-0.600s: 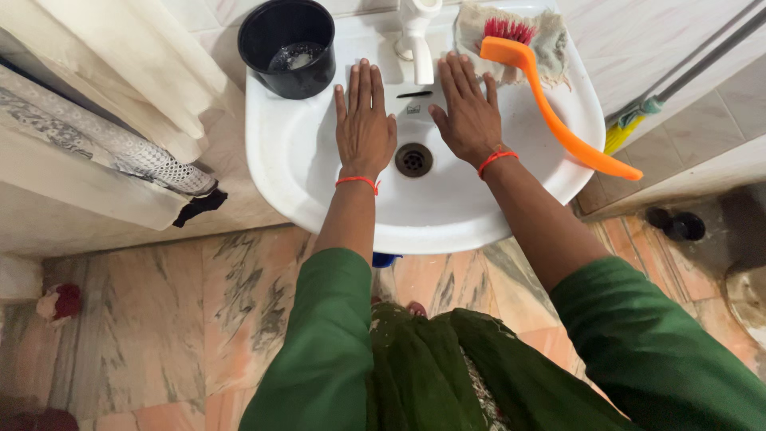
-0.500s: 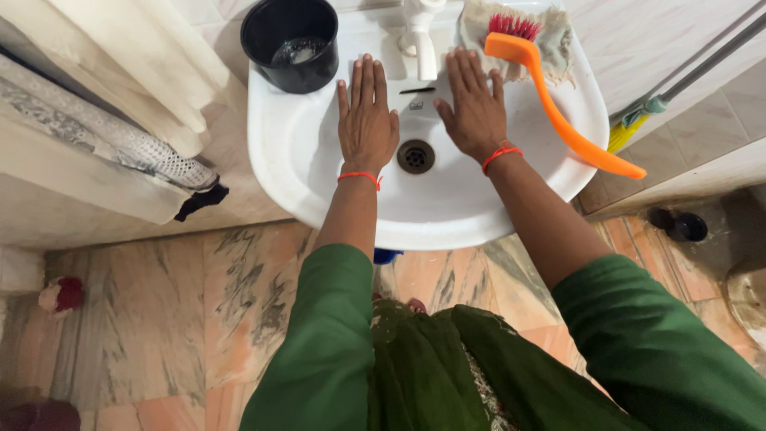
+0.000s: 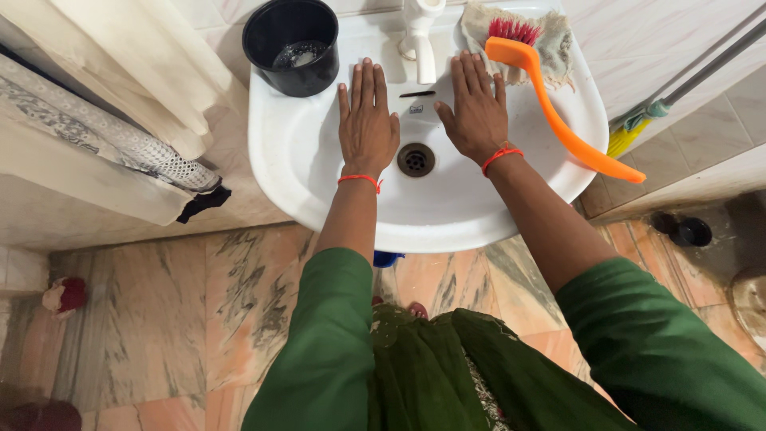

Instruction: The person scrubs a white bathroom sink using an orange brush and a black cup filled with water. They repeatedly dip the brush into the cup and scrub the sink basin, faucet, and drain area. The person also briefly handles a cloth near the faucet.

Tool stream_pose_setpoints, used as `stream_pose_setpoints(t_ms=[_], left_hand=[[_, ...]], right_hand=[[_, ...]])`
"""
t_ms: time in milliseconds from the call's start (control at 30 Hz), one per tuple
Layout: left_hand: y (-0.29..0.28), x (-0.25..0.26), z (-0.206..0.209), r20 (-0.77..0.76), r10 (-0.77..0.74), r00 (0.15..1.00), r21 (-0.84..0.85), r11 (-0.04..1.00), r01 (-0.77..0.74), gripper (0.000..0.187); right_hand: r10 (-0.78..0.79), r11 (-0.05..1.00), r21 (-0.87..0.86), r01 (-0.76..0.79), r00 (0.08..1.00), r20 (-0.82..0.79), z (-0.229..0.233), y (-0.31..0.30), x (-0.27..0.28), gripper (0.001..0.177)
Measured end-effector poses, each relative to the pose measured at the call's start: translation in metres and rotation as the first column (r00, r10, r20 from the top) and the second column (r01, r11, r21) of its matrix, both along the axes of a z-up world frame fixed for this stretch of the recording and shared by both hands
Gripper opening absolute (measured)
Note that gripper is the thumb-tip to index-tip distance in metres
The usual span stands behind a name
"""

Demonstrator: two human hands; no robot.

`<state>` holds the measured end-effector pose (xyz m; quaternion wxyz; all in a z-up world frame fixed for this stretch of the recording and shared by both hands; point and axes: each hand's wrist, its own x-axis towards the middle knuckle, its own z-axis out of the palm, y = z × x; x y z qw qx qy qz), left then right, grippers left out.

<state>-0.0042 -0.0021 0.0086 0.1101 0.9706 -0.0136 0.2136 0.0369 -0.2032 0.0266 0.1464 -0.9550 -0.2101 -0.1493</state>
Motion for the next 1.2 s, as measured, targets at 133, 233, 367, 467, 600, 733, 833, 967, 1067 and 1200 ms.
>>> stream_pose_setpoints(t_ms=[133,233,367,467,600,733,833,967,1067,1200], left_hand=[[0.003,0.0,-0.001,0.023,-0.016,1.0,0.004,1.0,0.016,0.08],[0.008,0.002,0.001,0.04,-0.036,0.999,0.001,0.999,0.036,0.076],[0.017,0.011,0.005,0.033,-0.066,0.997,0.005,0.998,0.066,0.063],[0.024,0.021,0.008,-0.014,-0.093,0.996,0.001,0.996,0.093,0.056],[0.024,0.025,0.011,-0.043,-0.09,0.995,0.029,0.995,0.091,0.058],[0.016,0.014,0.015,-0.146,-0.044,0.988,0.025,0.999,0.048,0.077],[0.008,0.006,0.018,-0.225,-0.017,0.974,0.005,1.0,0.018,0.093],[0.003,-0.004,0.018,-0.241,0.005,0.97,0.034,0.999,0.004,0.098],[-0.001,-0.011,0.014,-0.212,0.006,0.977,0.035,0.999,0.002,0.097],[-0.003,-0.015,0.012,-0.187,0.009,0.982,0.04,0.999,-0.001,0.095]], right_hand=[[-0.015,0.999,-0.033,0.014,1.0,-0.005,0.001,-0.001,0.002,0.075],[0.013,1.0,-0.015,-0.013,1.0,0.013,0.0,-0.006,0.005,0.073],[0.078,0.997,0.013,-0.078,0.997,0.027,0.0,-0.016,0.012,0.068],[0.124,0.992,0.0,-0.124,0.992,0.004,0.002,-0.022,0.021,0.068],[0.118,0.992,-0.044,-0.12,0.992,-0.034,0.003,-0.024,0.027,0.072],[0.091,0.992,-0.084,-0.093,0.995,-0.031,-0.001,-0.019,0.023,0.079],[0.074,0.991,-0.111,-0.077,0.997,-0.029,0.004,-0.017,0.019,0.082],[0.048,0.985,-0.168,-0.049,0.999,-0.01,0.015,-0.021,0.005,0.071],[0.025,0.994,-0.111,-0.014,0.995,0.101,0.021,-0.032,-0.009,0.056],[-0.062,0.995,-0.054,0.086,0.936,0.347,0.028,-0.048,-0.02,0.058]])
